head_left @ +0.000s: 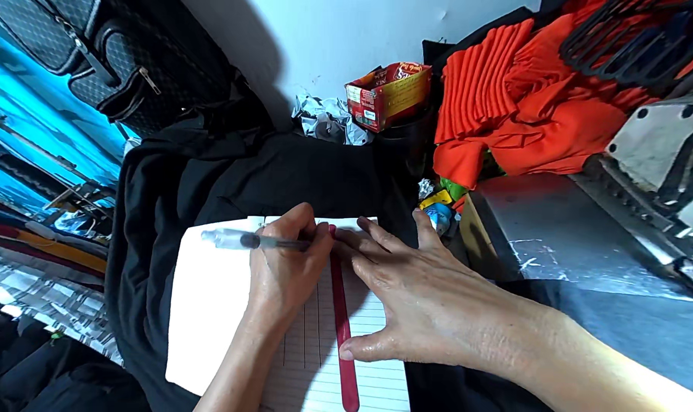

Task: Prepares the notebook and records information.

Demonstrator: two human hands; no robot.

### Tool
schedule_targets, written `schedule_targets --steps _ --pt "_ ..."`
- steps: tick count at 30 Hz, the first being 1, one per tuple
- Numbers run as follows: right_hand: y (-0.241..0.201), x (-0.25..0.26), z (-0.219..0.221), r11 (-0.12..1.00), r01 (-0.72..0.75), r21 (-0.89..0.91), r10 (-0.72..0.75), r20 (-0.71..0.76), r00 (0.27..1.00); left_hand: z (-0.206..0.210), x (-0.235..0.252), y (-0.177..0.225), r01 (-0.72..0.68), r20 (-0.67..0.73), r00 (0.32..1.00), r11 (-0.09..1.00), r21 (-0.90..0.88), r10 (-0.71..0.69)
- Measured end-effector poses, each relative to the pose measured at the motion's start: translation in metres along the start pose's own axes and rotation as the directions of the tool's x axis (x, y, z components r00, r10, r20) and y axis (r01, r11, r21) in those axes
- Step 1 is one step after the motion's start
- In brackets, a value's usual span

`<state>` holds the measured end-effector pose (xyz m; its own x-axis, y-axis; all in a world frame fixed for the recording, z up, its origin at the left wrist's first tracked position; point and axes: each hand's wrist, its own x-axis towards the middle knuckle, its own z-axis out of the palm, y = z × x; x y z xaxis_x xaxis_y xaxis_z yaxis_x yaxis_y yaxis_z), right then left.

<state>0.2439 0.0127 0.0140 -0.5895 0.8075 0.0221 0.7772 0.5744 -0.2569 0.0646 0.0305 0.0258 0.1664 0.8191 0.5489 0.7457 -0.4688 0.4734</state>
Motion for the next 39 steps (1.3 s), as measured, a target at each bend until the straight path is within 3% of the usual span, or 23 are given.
schedule_targets --steps 2,7,11,15,19,23,26,29,33,39 --pt "0.002 -0.001 0.004 1.0 0.021 -0.012 -0.022 -0.03 0.999 -0.002 -0.014 0.003 -0.013 -0.02 1.0 1.0 -0.027 0.013" --pt "0.0 0.001 -0.003 1.0 -0.004 0.007 0.003 0.06 0.998 -0.007 -0.063 0.013 -0.049 -0.09 0.995 0.999 0.012 0.05" --pt "-0.002 0.001 -0.004 0.999 -0.021 0.031 0.019 0.053 0.998 -0.013 -0.092 0.023 -0.062 -0.073 0.995 0.998 0.013 0.063" --pt "-0.005 0.001 -0.008 0.998 -0.043 0.038 0.039 0.102 0.994 -0.017 -0.105 0.027 -0.066 -0.042 0.997 0.998 0.009 0.066" --pt "0.0 0.0 -0.004 1.0 0.008 0.03 -0.009 0.056 0.998 -0.015 -0.111 0.029 -0.088 -0.08 0.993 0.996 0.021 0.089" --pt "-0.004 0.0 -0.008 0.998 -0.045 0.032 0.042 0.102 0.994 -0.014 -0.112 0.029 -0.078 -0.075 0.994 0.997 0.006 0.078" --pt "-0.003 0.001 -0.008 0.999 -0.029 0.019 0.027 0.089 0.996 -0.026 -0.105 0.025 0.002 0.009 1.0 0.978 -0.208 0.0" --pt "0.0 0.0 -0.005 1.0 -0.007 0.011 0.007 0.027 1.0 -0.038 -0.082 0.015 0.035 -0.049 0.997 0.938 -0.346 -0.056" --pt "-0.002 0.0 0.011 1.0 -0.009 0.014 0.011 -0.148 0.989 -0.036 -0.03 0.003 -0.008 -0.14 0.989 0.946 -0.323 -0.04" --pt "-0.012 0.005 0.024 0.999 -0.046 0.026 0.052 -0.317 0.947 -0.01 0.035 -0.013 0.016 -0.029 0.999 0.949 -0.314 -0.027"
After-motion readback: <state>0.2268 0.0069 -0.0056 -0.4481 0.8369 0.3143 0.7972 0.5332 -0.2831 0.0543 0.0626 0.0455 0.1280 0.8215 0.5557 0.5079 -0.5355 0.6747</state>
